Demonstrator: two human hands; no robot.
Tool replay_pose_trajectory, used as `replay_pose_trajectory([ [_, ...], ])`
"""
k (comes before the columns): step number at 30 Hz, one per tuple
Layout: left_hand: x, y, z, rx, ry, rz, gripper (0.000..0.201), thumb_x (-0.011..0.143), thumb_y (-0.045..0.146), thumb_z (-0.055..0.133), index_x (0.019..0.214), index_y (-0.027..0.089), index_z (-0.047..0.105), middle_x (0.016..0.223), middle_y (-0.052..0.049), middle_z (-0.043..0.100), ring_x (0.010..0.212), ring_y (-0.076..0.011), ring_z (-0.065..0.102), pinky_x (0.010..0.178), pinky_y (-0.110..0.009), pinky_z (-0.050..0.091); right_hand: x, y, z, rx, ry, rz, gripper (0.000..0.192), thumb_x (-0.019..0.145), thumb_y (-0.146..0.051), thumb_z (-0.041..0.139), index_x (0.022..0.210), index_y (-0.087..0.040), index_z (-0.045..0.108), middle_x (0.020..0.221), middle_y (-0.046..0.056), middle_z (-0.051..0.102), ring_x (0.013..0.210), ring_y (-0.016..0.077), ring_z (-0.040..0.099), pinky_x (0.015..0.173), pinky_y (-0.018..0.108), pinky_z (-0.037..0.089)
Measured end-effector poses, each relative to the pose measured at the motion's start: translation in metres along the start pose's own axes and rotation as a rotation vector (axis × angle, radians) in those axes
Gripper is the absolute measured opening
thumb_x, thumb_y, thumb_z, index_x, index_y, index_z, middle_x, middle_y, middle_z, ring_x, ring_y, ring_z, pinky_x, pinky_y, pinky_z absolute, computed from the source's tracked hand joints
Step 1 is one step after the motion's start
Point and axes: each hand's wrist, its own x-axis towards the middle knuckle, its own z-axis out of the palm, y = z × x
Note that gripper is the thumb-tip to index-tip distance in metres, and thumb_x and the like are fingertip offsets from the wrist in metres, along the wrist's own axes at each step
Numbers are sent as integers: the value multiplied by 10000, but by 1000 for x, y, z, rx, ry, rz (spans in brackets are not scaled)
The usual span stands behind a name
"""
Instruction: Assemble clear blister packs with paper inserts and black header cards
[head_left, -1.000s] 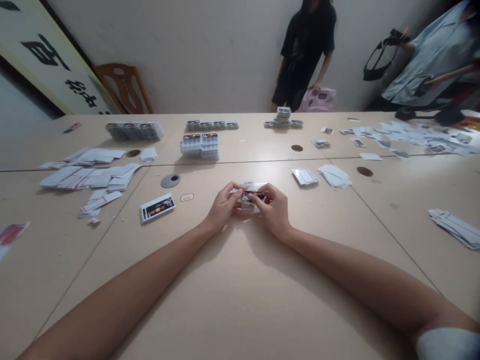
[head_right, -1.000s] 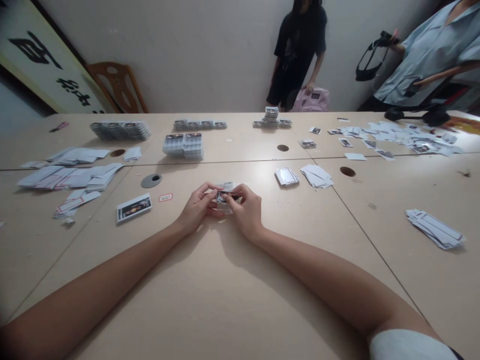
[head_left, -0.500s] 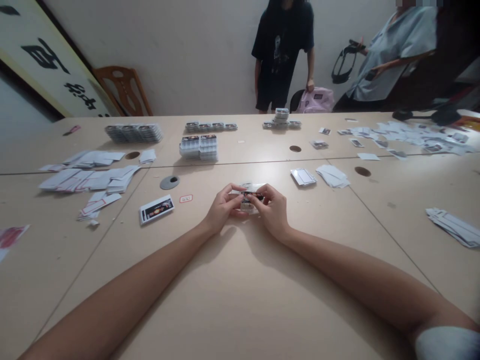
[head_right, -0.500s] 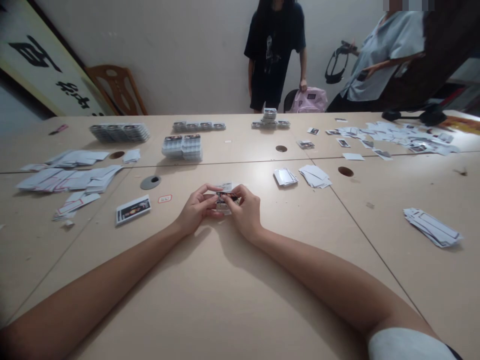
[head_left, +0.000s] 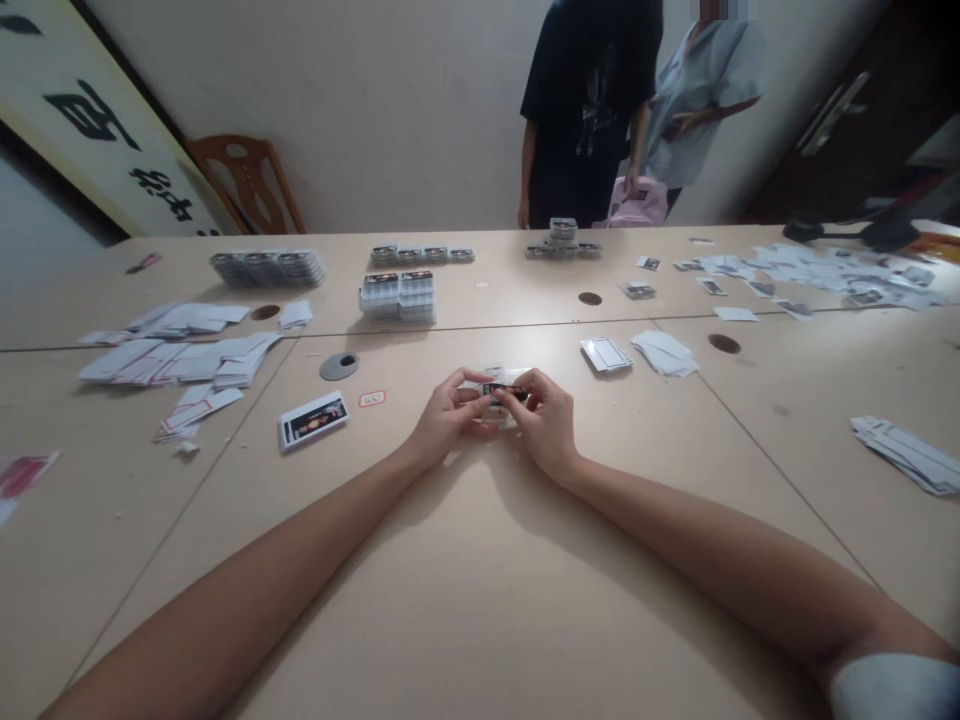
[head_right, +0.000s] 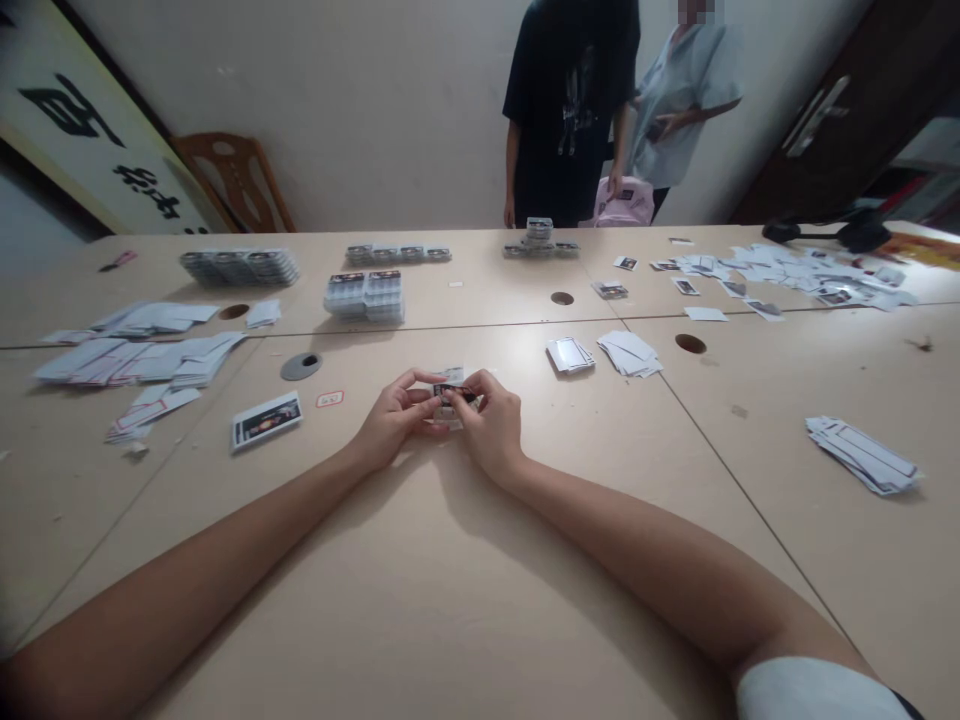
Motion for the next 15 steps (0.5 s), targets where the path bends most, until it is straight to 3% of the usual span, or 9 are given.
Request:
replay_pose_trajectory([
  [15, 0, -1, 2, 4, 13, 12, 497, 723, 431, 868, 1027, 168, 575, 894, -53, 747, 722, -155, 715, 615, -254, 621, 0, 1, 0, -26, -1, 9, 180, 830, -310, 676, 719, -216, 569, 660, -34, 612, 536, 119, 479, 536, 260, 350],
])
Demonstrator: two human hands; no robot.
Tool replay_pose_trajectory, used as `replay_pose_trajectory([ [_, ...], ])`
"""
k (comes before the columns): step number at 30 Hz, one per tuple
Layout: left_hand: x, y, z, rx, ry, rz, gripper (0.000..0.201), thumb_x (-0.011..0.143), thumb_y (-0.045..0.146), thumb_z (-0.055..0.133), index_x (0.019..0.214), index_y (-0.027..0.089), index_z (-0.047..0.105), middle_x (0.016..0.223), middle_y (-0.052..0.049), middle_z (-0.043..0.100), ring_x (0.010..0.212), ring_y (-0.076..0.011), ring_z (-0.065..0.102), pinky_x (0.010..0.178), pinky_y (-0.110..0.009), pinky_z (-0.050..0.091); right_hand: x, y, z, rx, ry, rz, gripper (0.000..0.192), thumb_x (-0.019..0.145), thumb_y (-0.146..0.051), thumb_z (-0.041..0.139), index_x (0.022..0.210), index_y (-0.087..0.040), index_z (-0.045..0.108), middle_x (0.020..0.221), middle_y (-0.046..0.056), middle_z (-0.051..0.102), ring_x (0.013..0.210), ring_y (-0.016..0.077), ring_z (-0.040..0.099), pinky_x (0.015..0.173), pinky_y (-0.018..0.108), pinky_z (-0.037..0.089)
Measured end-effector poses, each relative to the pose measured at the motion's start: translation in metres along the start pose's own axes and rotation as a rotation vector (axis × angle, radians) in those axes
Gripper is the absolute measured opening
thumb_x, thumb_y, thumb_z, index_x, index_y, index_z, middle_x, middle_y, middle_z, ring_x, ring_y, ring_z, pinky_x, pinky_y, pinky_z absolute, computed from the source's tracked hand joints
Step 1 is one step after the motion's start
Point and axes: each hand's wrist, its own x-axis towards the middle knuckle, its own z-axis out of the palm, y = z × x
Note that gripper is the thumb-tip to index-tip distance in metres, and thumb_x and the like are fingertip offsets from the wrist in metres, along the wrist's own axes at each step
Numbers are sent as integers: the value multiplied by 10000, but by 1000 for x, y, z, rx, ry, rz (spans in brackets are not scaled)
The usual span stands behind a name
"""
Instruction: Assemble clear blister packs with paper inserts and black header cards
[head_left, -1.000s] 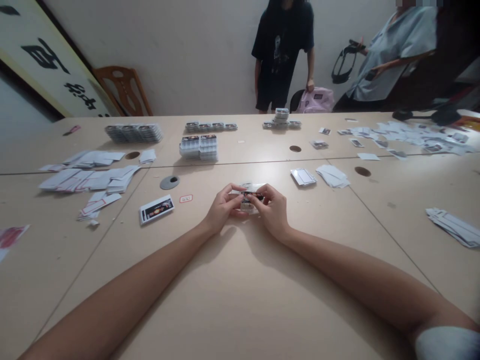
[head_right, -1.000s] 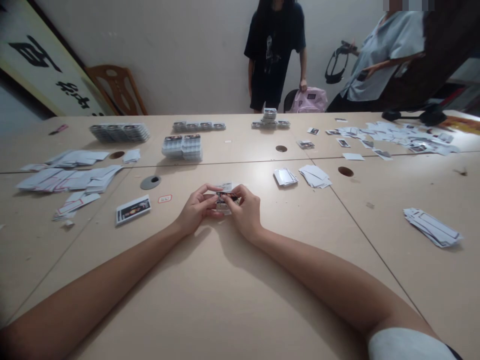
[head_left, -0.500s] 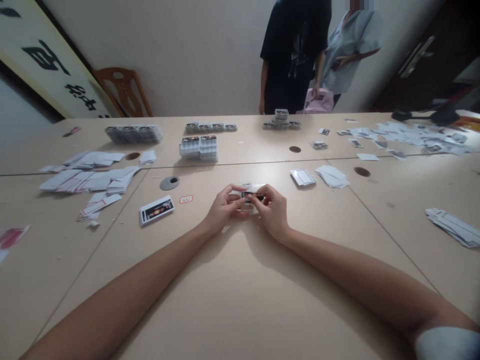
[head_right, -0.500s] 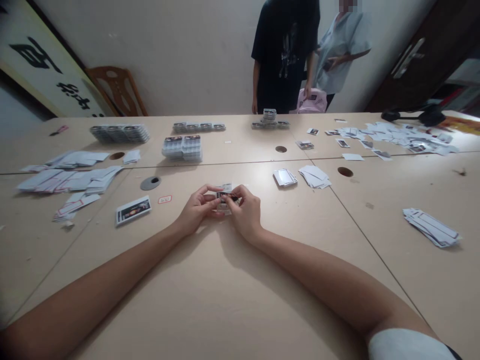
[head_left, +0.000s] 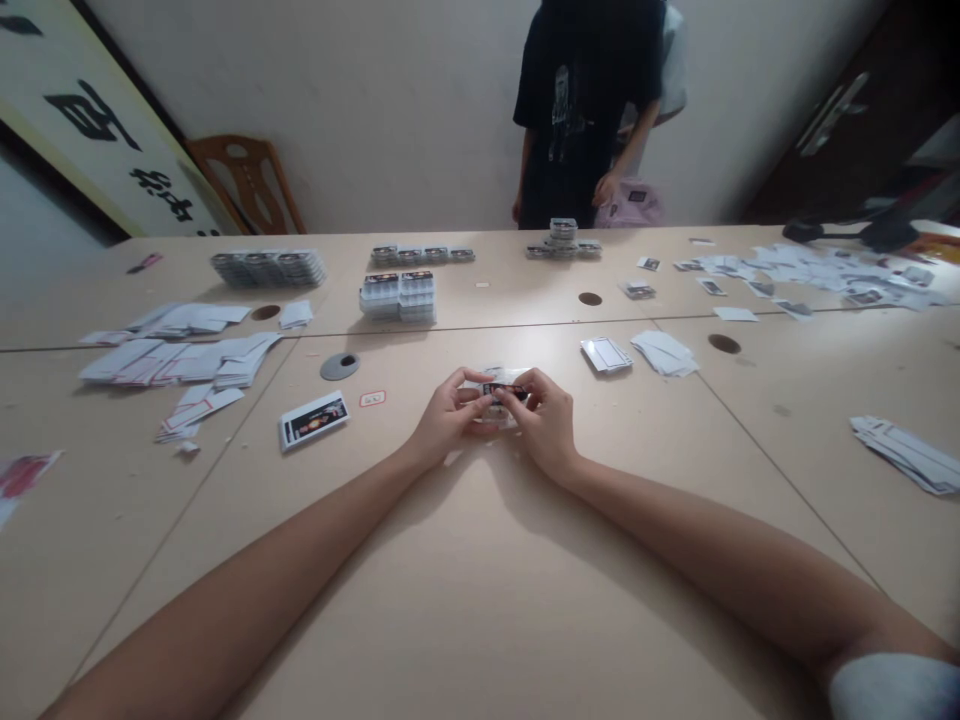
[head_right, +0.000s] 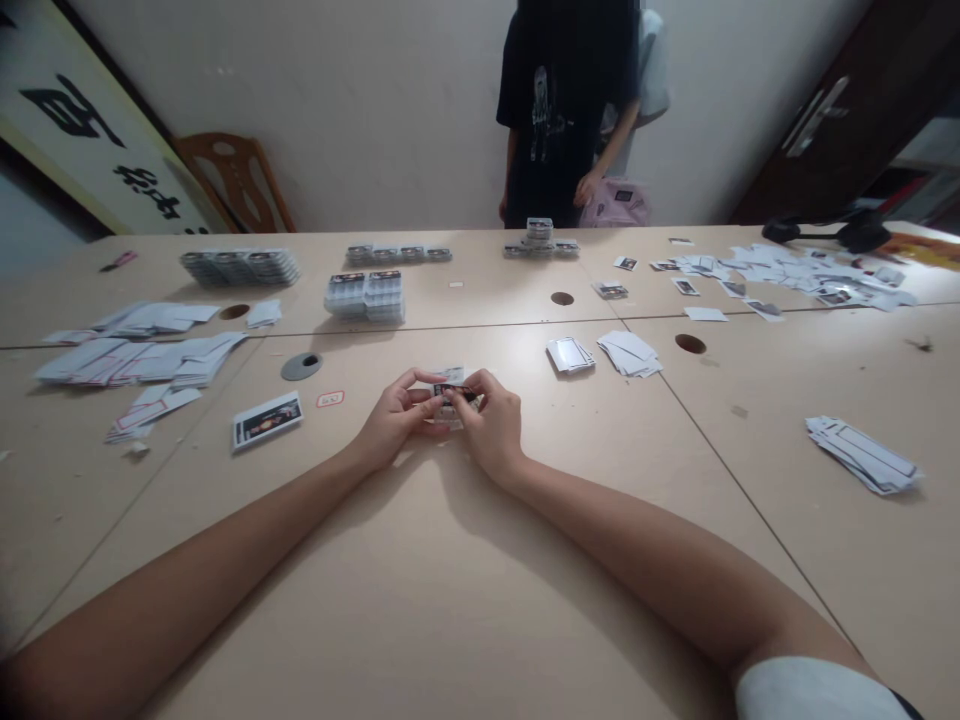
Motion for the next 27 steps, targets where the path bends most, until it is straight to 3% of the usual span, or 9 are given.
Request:
replay_pose_trajectory([
  [7, 0, -1, 2, 31, 57, 16, 516, 737, 534, 824, 974, 165, 553, 844, -48, 724, 623, -152, 695, 526, -262, 605, -1, 1, 1, -1, -8, -7, 171, 829, -303, 695, 727, -213, 591, 671, -31, 627, 529, 117, 482, 532, 258, 349],
  [27, -1, -1, 3, 40, 98, 39, 483, 744, 516, 814, 937, 164, 545, 783, -27, 705, 566, -148, 676, 476, -254, 588, -1, 0, 1, -30, -4, 25, 196, 824, -361, 725, 757, -214, 616, 735, -12, 680, 548, 132, 535, 556, 264, 390],
])
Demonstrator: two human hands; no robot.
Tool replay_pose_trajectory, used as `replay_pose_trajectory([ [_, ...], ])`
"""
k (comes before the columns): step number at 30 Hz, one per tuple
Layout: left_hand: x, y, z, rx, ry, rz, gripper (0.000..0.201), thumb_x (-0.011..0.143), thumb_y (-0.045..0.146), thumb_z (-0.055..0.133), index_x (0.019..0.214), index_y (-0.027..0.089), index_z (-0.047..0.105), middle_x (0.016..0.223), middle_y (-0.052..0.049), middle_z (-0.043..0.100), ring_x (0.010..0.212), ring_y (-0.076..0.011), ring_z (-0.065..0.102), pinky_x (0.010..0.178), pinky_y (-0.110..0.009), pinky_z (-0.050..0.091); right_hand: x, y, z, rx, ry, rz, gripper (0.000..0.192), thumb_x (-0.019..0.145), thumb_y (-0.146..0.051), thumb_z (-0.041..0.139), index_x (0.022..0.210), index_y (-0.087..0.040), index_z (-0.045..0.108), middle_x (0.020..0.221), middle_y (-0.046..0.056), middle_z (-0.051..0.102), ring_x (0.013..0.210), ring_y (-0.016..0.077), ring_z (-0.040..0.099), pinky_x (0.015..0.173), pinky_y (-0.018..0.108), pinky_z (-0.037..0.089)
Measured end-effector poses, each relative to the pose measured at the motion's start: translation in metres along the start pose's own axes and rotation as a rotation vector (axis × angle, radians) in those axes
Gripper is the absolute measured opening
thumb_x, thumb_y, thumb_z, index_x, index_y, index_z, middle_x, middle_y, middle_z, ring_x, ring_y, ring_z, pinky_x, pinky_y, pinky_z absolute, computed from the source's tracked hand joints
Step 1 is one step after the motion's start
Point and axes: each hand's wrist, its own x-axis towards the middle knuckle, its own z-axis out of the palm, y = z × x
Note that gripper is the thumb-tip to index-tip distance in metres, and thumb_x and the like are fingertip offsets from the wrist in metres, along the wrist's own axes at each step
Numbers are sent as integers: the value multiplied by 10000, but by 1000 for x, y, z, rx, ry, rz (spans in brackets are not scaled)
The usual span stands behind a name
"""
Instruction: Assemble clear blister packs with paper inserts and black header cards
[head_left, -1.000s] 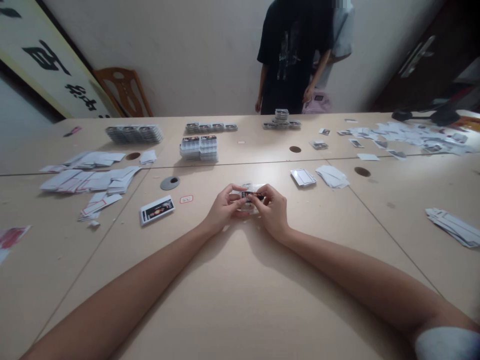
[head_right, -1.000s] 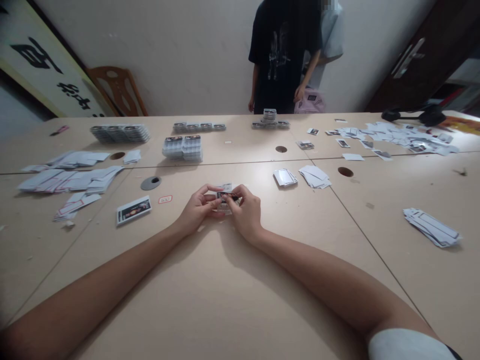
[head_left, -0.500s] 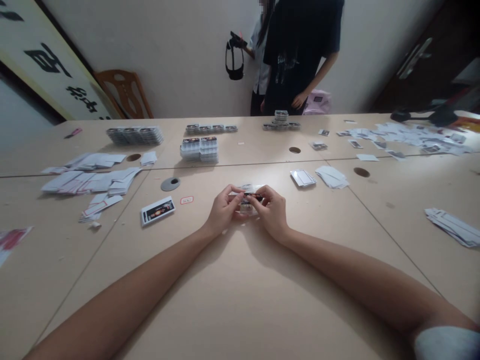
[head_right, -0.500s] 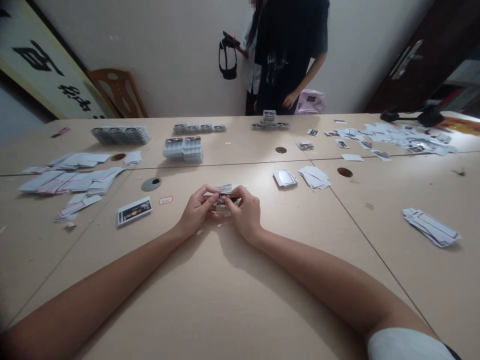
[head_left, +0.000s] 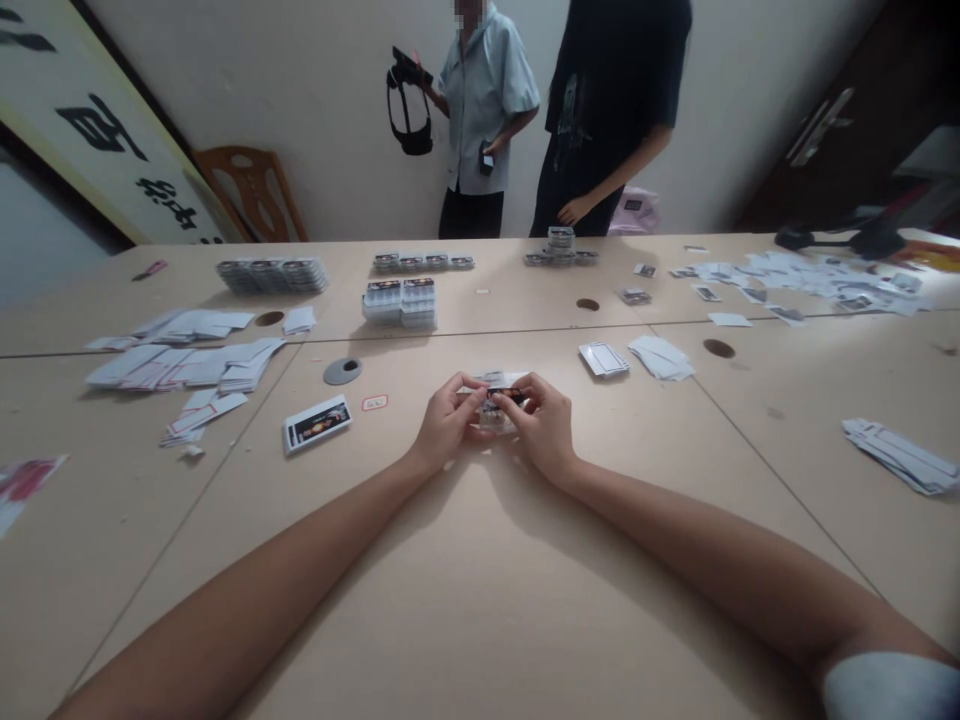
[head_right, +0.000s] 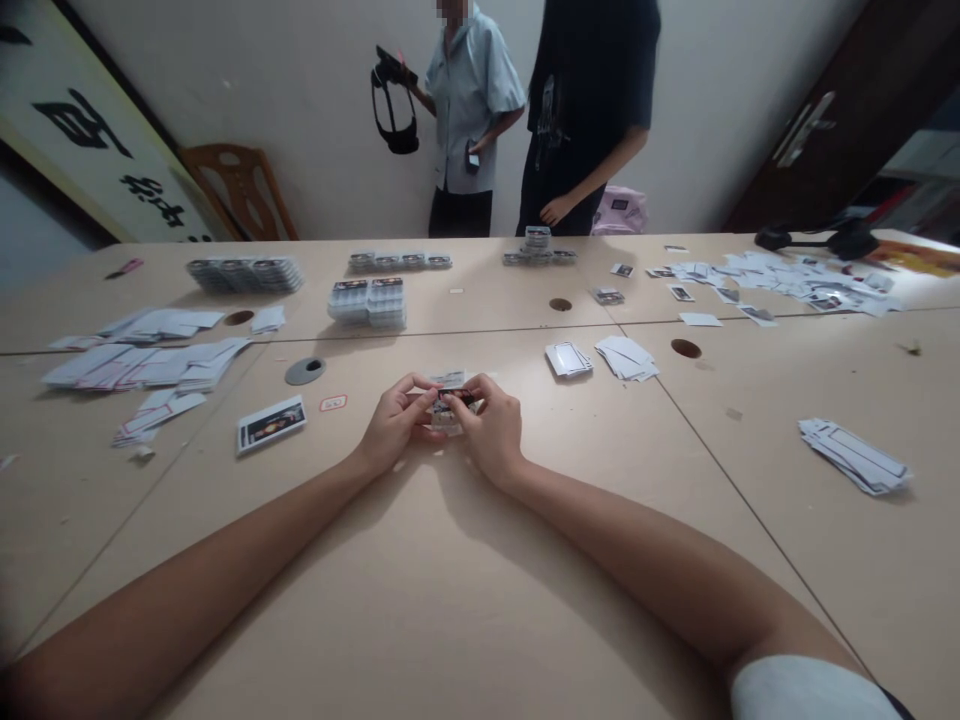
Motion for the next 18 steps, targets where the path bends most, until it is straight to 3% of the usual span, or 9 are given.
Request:
replay_pose_trajectory([
  [18, -2, 1, 1, 12, -7, 0, 485, 759, 522, 804, 956, 157, 555, 805, -41, 713, 585, -149, 680, 488, -258, 590, 0, 1, -1, -101, -4, 67, 216, 829, -418, 724, 786, -229, 629, 771, 7, 722, 607, 172, 600, 580, 274, 403],
])
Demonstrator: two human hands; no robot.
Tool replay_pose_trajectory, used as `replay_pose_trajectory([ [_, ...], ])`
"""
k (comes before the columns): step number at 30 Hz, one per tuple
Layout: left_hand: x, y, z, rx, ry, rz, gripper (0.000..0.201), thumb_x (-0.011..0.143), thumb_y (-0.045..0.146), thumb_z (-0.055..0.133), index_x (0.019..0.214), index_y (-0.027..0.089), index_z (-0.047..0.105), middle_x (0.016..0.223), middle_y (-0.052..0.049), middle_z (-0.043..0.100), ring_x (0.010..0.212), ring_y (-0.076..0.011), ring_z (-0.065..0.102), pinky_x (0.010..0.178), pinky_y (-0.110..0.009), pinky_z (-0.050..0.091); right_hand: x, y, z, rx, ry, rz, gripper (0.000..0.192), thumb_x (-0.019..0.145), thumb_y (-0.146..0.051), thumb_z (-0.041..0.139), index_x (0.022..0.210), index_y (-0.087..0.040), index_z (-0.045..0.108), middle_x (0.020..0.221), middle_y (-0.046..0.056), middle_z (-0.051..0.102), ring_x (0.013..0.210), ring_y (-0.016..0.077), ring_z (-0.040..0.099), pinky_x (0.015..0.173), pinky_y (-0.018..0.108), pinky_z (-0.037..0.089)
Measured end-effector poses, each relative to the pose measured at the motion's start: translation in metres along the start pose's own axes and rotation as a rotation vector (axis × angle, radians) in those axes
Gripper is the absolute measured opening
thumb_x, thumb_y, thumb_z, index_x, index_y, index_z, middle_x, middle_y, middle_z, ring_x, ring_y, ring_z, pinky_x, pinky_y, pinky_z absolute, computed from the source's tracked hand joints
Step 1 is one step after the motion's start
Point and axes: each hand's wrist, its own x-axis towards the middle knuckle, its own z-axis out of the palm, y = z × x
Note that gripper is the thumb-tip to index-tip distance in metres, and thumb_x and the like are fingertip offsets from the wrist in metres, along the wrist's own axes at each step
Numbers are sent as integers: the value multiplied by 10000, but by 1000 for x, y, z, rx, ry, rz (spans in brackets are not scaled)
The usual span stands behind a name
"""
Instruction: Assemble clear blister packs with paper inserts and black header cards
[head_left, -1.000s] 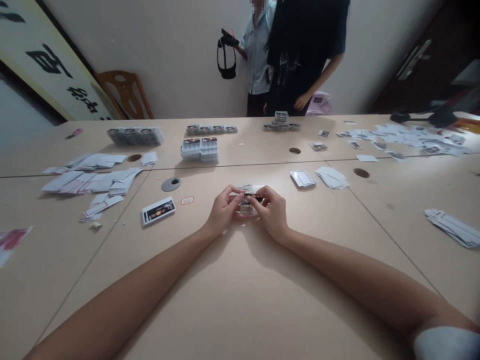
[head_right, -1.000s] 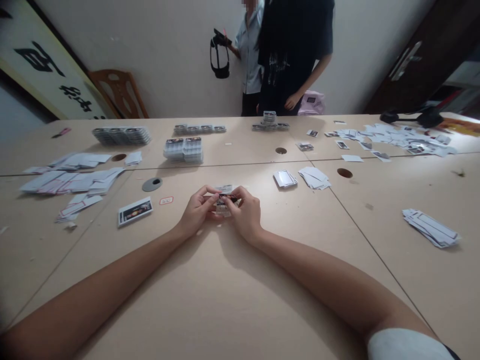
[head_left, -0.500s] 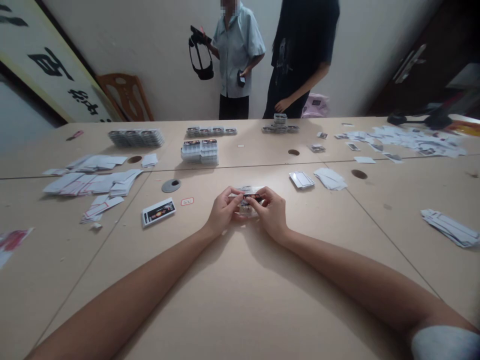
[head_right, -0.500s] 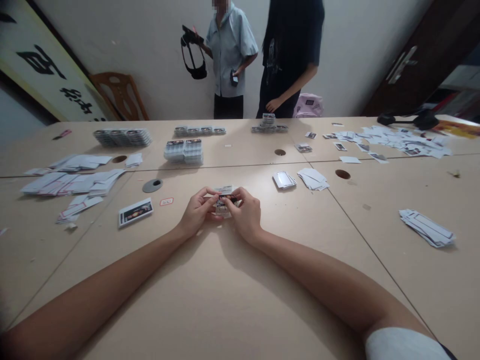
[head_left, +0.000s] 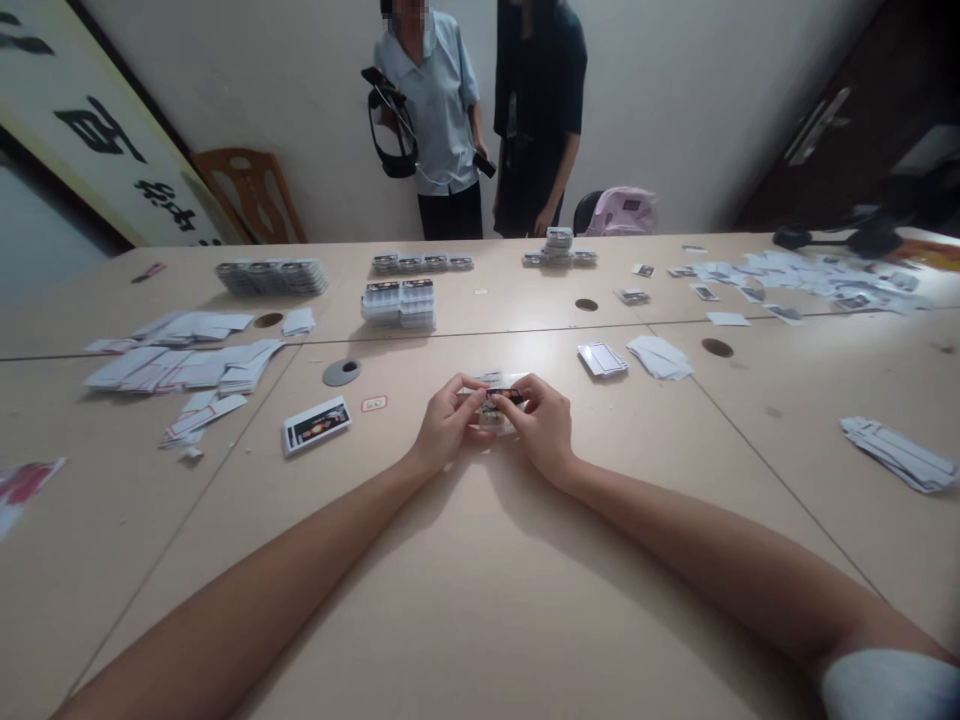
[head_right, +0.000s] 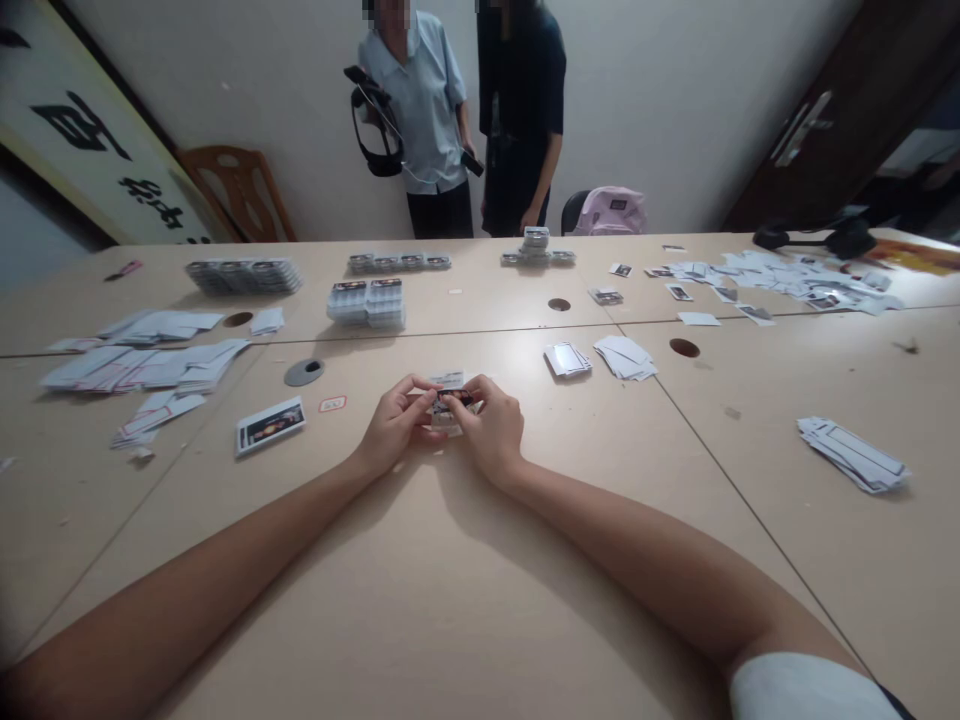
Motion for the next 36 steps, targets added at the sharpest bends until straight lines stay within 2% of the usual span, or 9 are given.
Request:
replay_pose_trajectory([
  [9, -3, 3, 2, 25, 18, 17, 500, 740, 539, 814, 942, 154, 567, 776, -29, 698, 613, -156, 689, 513, -258, 603, 0, 1, 1, 6, 5, -5, 232, 823, -424, 729, 770, -232, 611, 765, -1, 709, 574, 160, 573, 570, 275, 405],
  [20, -3, 0, 0, 39, 19, 37, 493, 760, 544, 799, 971, 157, 578, 887, -69, 734, 708, -171, 722, 601, -284, 631, 0, 0, 2, 15, 19, -4, 265, 818, -416, 730, 723, -229, 568, 736, -9, 698, 555, 150, 548, 558, 273, 384],
  [36, -2, -3, -1, 18, -2, 46, 472, 783, 531, 788, 974, 164, 561, 878, -54, 726, 715, -163, 729, 630, -269, 627, 0, -2, 1, 85, 11, -3, 246, 813, -391, 717, 700, -228, 571, 692, -19, 663, 549, 145, 532, 558, 278, 396],
])
